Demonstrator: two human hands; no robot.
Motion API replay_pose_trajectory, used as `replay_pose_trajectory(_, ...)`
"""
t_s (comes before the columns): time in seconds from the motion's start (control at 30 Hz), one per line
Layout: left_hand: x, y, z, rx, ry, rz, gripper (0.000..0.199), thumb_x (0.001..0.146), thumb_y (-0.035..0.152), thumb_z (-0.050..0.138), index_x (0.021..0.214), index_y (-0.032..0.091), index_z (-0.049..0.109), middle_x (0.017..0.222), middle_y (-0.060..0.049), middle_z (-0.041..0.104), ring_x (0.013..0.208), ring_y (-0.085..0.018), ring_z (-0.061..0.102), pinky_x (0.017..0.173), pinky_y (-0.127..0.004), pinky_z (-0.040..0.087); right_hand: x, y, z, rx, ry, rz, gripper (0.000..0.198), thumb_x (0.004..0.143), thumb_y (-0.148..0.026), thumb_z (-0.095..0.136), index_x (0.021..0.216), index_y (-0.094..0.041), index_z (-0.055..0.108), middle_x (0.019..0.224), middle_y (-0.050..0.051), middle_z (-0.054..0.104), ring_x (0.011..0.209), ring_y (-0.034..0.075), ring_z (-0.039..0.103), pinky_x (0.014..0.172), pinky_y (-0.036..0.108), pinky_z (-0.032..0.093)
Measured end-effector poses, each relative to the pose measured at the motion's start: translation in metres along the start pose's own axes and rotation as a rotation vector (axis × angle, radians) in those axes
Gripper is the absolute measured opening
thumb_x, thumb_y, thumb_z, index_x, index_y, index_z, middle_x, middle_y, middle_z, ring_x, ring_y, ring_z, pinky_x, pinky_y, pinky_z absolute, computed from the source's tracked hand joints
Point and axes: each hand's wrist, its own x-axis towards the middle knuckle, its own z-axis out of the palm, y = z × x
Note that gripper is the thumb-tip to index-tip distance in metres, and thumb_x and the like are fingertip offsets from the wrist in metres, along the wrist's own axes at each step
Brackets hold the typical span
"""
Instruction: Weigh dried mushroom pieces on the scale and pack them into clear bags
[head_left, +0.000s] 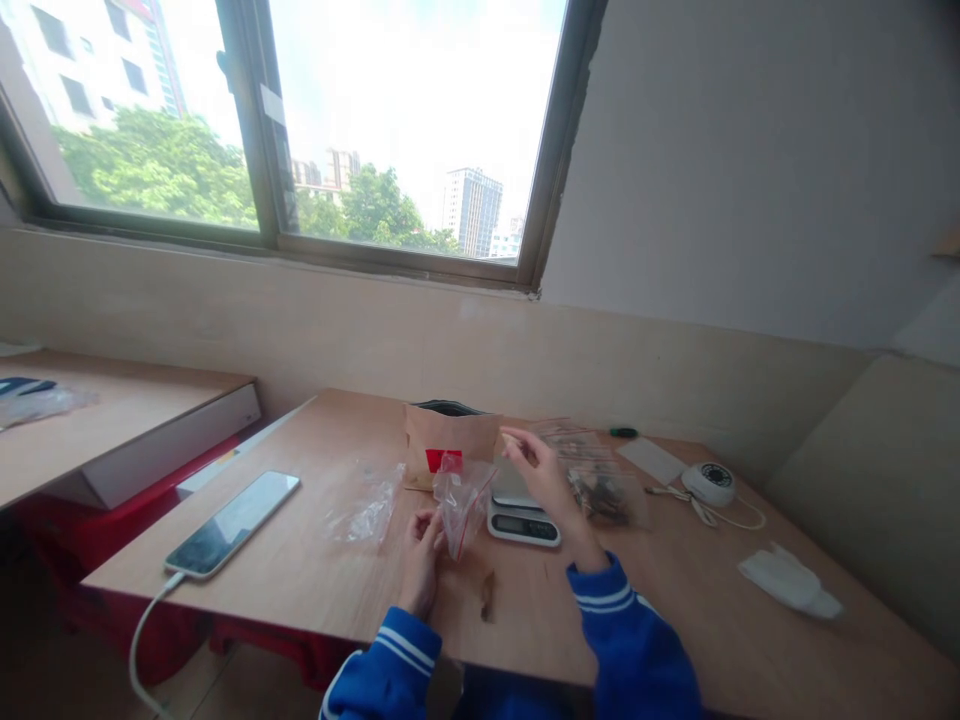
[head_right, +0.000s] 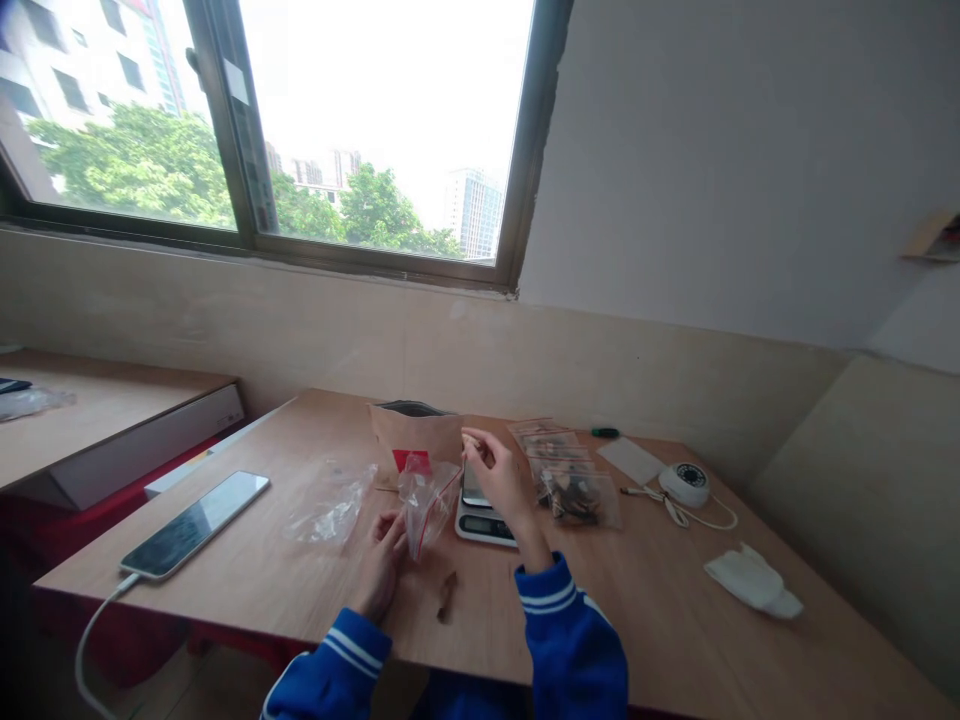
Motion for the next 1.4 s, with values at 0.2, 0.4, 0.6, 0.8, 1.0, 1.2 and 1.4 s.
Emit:
replay_pose_trajectory(0.2, 0.0, 0.003, 0.003, 0.003, 0.05, -0.004, 0.039, 0.06, 0.048, 0.076, 0.077, 0.019, 0.056, 0.077, 0.0, 0.056, 0.067, -0.012, 0.056, 0.059, -0.024, 0.045, 0.061, -0.029, 0.035, -0.09, -0.084, -0.165, 0.026, 0.086, -0.035, 0.055, 0.106, -0.019, 0.058, 0.097, 0.006, 0.068, 0.089, 0.016, 0.063, 0.081, 0.03, 0.048)
replay_pose_trajectory(0.4, -0.004, 0.005, 0.007, 0.025, 0.049, -0.027, 0.039, 0.061, 0.05, 0.074, 0.077, 0.02, 0.054, 0.073, 0.001, 0.055, 0.063, -0.012, 0.055, 0.055, -0.024, 0.043, 0.083, -0.038, 0.05, -0.283, -0.132, -0.332, 0.015, 0.087, -0.027, 0.056, 0.095, -0.018, 0.065, 0.097, 0.005, 0.061, 0.093, 0.016, 0.059, 0.088, 0.029, 0.045)
replay_pose_trajectory(0.6, -0.004, 0.007, 0.008, 0.008, 0.04, -0.046, 0.04, 0.059, 0.048, 0.076, 0.075, 0.019, 0.054, 0.074, 0.001, 0.055, 0.065, -0.012, 0.055, 0.055, -0.023, 0.042, 0.079, -0.031, 0.051, -0.343, -0.246, -0.342, 0.021, 0.091, -0.029, 0.051, 0.098, -0.018, 0.068, 0.098, 0.005, 0.055, 0.086, 0.014, 0.058, 0.085, 0.028, 0.045)
replay_pose_trajectory(0.8, -0.002, 0.006, 0.006, 0.01, 0.026, -0.051, 0.038, 0.061, 0.048, 0.074, 0.077, 0.02, 0.054, 0.076, 0.001, 0.056, 0.065, -0.012, 0.055, 0.057, -0.023, 0.043, 0.076, -0.035, 0.047, -0.222, -0.214, -0.393, 0.033, 0.092, -0.022, 0.036, 0.116, -0.018, 0.059, 0.103, 0.006, 0.055, 0.096, 0.016, 0.055, 0.093, 0.031, 0.043)
replay_pose_trajectory(1.0, -0.002, 0.005, 0.005, -0.004, 0.015, -0.042, 0.036, 0.062, 0.046, 0.074, 0.077, 0.02, 0.054, 0.077, 0.001, 0.056, 0.069, -0.013, 0.056, 0.061, -0.025, 0.046, 0.084, -0.04, 0.058, -0.156, -0.053, -0.438, 0.039, 0.086, -0.011, 0.028, 0.113, -0.016, 0.055, 0.095, 0.006, 0.058, 0.093, 0.017, 0.056, 0.093, 0.033, 0.043)
replay_pose_trajectory(1.2, -0.001, 0.003, 0.003, -0.002, 0.008, -0.034, 0.037, 0.062, 0.047, 0.074, 0.078, 0.02, 0.054, 0.077, 0.001, 0.057, 0.067, -0.013, 0.057, 0.06, -0.025, 0.045, 0.082, -0.035, 0.066, -0.257, -0.219, -0.475, 0.039, 0.088, -0.014, 0.032, 0.119, -0.019, 0.055, 0.113, 0.008, 0.062, 0.108, 0.017, 0.055, 0.1, 0.036, 0.04)
replay_pose_trajectory(1.4, -0.003, 0.007, 0.006, -0.017, 0.014, -0.056, 0.041, 0.059, 0.047, 0.076, 0.078, 0.019, 0.053, 0.076, 0.001, 0.056, 0.066, -0.012, 0.056, 0.059, -0.024, 0.044, 0.014, -0.042, 0.034, -0.199, 0.049, -0.384, 0.031, 0.091, -0.022, 0.037, 0.115, -0.021, 0.057, 0.116, 0.007, 0.061, 0.112, 0.02, 0.053, 0.1, 0.037, 0.039)
